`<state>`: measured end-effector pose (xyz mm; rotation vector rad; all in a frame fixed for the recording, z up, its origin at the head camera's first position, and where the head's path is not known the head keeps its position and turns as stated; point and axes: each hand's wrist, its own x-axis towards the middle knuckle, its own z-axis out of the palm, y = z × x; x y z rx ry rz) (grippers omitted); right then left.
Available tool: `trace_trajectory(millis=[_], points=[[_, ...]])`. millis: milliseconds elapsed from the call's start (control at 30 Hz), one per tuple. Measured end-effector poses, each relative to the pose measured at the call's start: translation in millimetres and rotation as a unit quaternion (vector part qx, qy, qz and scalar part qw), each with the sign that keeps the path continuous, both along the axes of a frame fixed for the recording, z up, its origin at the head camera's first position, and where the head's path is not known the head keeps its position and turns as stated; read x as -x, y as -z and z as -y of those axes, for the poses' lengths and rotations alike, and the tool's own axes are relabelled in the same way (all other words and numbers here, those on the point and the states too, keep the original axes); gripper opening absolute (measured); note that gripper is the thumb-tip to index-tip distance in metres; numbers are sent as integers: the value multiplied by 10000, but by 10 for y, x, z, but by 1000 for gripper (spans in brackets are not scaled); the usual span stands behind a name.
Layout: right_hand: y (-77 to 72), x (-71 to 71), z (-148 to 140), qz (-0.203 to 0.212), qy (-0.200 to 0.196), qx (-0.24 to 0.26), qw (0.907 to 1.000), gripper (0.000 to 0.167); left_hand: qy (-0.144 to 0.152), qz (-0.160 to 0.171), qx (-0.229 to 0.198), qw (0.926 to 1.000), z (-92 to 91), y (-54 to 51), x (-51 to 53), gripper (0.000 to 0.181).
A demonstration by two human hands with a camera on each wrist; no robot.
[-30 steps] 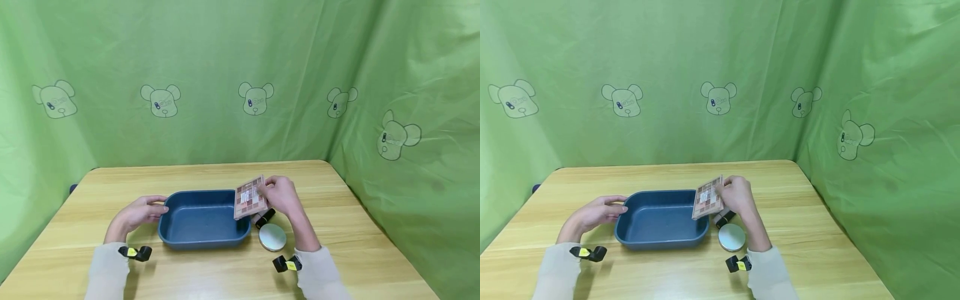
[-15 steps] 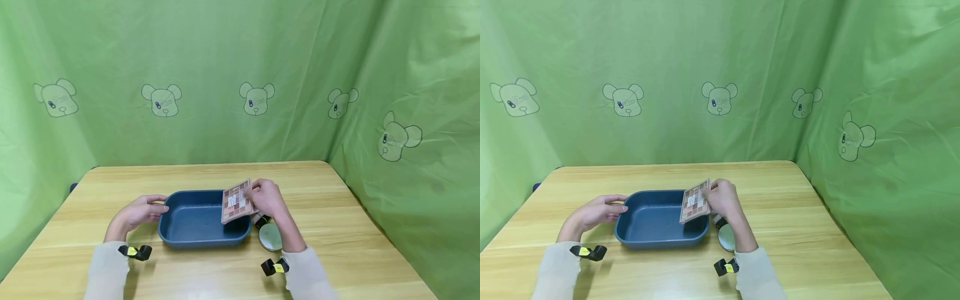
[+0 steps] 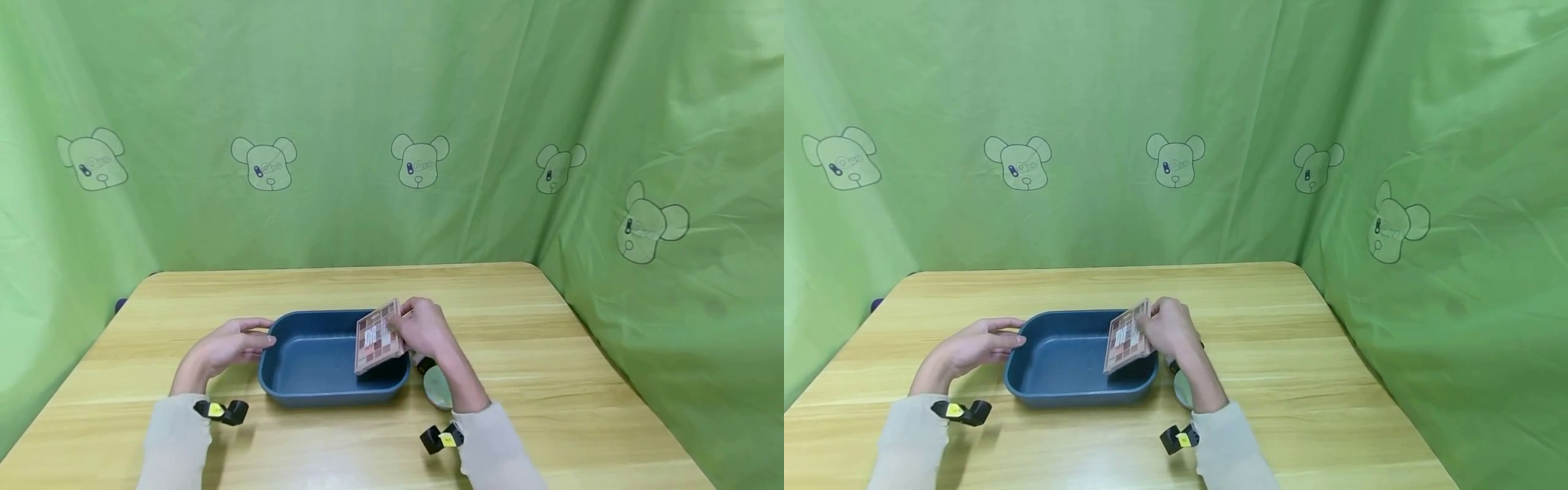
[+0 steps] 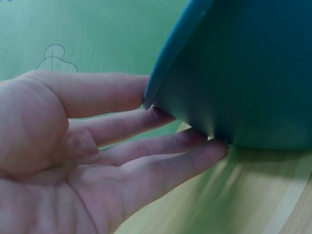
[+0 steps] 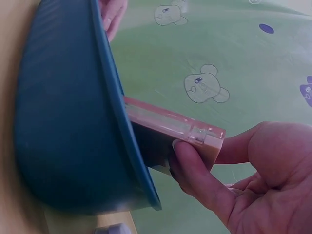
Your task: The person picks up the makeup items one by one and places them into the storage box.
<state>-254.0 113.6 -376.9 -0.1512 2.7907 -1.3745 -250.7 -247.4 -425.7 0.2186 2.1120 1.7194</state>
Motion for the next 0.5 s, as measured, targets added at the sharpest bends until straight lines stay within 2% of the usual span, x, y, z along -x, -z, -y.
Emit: trace_trajectory(millis=[167,267,400,500], points=[[35,-12,71,-84,-117,-105,9998,18,-12,13,-40,10000,-5,-12,-11,62],[49,-30,110,-73,-119,-372,9992,18,17,2,-62,10000,-5,-17,-13,63],[61,-44,153,82,-67,-680,9976,21,22,-5,-59,10000,-5,-17,-14,63],[74,-43,176,168,-87,-637,9978,20,-12,6,-29,10000,-3,-14,-13,62]])
